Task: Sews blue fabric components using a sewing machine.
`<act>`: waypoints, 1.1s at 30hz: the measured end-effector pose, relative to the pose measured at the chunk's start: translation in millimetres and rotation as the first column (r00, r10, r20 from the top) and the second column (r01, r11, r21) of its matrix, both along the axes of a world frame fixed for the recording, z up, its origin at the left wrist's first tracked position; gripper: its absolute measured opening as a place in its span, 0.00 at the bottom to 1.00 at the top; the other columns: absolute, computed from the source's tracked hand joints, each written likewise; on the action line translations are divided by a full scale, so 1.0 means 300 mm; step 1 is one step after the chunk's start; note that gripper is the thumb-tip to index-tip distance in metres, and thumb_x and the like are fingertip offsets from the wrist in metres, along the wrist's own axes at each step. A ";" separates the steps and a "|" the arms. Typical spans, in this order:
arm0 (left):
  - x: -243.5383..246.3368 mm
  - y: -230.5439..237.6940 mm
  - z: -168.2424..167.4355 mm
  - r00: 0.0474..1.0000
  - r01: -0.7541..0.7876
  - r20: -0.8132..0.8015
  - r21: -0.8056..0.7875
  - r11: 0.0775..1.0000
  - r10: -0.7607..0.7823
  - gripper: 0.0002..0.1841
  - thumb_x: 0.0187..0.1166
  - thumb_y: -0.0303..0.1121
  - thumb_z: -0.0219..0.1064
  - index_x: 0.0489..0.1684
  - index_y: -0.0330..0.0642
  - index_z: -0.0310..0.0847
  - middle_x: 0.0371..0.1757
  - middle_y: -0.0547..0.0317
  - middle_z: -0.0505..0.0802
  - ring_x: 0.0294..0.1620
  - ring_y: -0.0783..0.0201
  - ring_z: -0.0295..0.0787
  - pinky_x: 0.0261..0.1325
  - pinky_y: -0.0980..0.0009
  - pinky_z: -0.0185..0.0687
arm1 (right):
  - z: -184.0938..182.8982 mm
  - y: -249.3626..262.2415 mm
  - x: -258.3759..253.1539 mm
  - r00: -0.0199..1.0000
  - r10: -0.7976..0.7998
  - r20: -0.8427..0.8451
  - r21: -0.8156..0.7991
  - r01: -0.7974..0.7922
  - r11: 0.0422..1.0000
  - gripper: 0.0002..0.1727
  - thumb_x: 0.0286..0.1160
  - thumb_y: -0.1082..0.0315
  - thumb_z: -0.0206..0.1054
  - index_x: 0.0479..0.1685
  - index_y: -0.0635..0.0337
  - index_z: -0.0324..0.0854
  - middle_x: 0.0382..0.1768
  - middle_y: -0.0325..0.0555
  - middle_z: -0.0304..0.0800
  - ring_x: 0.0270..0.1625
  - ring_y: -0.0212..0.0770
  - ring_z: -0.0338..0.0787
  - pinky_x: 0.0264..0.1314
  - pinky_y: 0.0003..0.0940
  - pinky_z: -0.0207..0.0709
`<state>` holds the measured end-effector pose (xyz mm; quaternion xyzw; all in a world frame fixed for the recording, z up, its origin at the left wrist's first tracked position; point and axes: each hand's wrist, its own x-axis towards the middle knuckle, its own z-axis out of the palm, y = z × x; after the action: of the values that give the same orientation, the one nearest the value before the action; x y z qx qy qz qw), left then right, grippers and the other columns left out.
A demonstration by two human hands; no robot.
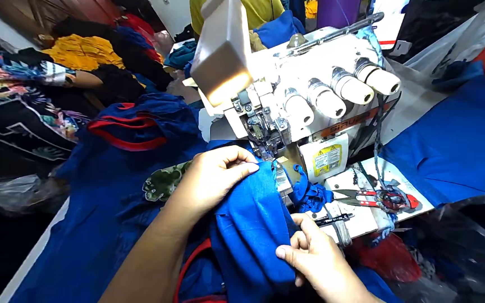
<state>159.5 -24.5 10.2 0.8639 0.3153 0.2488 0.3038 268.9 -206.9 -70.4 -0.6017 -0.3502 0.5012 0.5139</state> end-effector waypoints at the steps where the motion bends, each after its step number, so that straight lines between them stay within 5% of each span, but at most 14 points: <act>1: 0.000 -0.003 0.005 1.000 -0.008 -0.019 -0.006 1.000 0.008 0.05 0.73 0.23 0.74 0.32 0.45 0.89 0.25 0.73 0.89 0.27 0.83 0.82 0.33 0.85 0.77 | -0.001 -0.001 0.010 1.000 0.022 -0.018 -0.019 -0.022 1.000 0.22 0.75 0.68 0.71 0.66 0.65 0.74 0.25 0.31 0.79 0.20 0.23 0.80 0.24 0.19 0.78; 4: -0.022 -0.018 0.017 0.997 0.037 -0.066 -0.017 0.999 -0.038 0.04 0.72 0.24 0.74 0.32 0.47 0.89 0.24 0.74 0.89 0.26 0.83 0.82 0.32 0.85 0.76 | -0.007 -0.044 0.020 0.999 0.044 0.030 0.025 -0.045 0.999 0.11 0.76 0.67 0.69 0.51 0.63 0.82 0.24 0.30 0.82 0.24 0.22 0.82 0.28 0.19 0.79; 8: -0.045 -0.063 0.032 0.995 0.014 -0.099 -0.096 0.995 -0.024 0.05 0.74 0.24 0.72 0.32 0.47 0.89 0.23 0.72 0.88 0.24 0.81 0.81 0.28 0.84 0.74 | -0.005 -0.125 0.013 0.985 0.019 0.169 0.154 -0.045 0.987 0.10 0.74 0.68 0.70 0.45 0.68 0.86 0.26 0.40 0.89 0.25 0.24 0.83 0.31 0.20 0.77; 24: -0.002 -0.069 0.061 0.965 -0.072 -0.255 -0.042 0.997 0.059 0.07 0.76 0.24 0.72 0.29 0.47 0.85 0.15 0.71 0.79 0.17 0.78 0.71 0.24 0.79 0.63 | 0.004 -0.144 0.012 0.985 -0.066 0.159 0.304 0.015 0.953 0.13 0.74 0.65 0.73 0.38 0.70 0.87 0.26 0.43 0.89 0.28 0.20 0.84 0.34 0.16 0.77; 28: 0.141 -0.200 0.193 0.815 -0.365 -0.517 -0.105 0.925 0.262 0.03 0.82 0.20 0.65 0.38 0.33 0.82 0.22 0.60 0.80 0.24 0.71 0.69 0.33 0.75 0.64 | 0.022 -0.142 0.020 0.984 -0.073 0.163 0.304 0.020 0.953 0.13 0.75 0.66 0.72 0.38 0.72 0.88 0.28 0.45 0.90 0.29 0.21 0.85 0.35 0.16 0.78; 33: 0.027 -0.043 0.073 0.965 -0.078 -0.259 -0.166 0.983 0.033 0.07 0.76 0.23 0.72 0.28 0.45 0.85 0.14 0.69 0.78 0.16 0.77 0.70 0.21 0.80 0.61 | 0.033 -0.145 0.034 0.982 -0.068 0.174 0.321 0.009 0.947 0.09 0.74 0.69 0.72 0.37 0.70 0.86 0.27 0.44 0.89 0.29 0.21 0.84 0.34 0.17 0.77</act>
<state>167.7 -37.5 31.9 0.8496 0.3964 0.1155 0.3283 279.1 -250.4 -60.5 -0.5610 -0.4603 0.3704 0.5797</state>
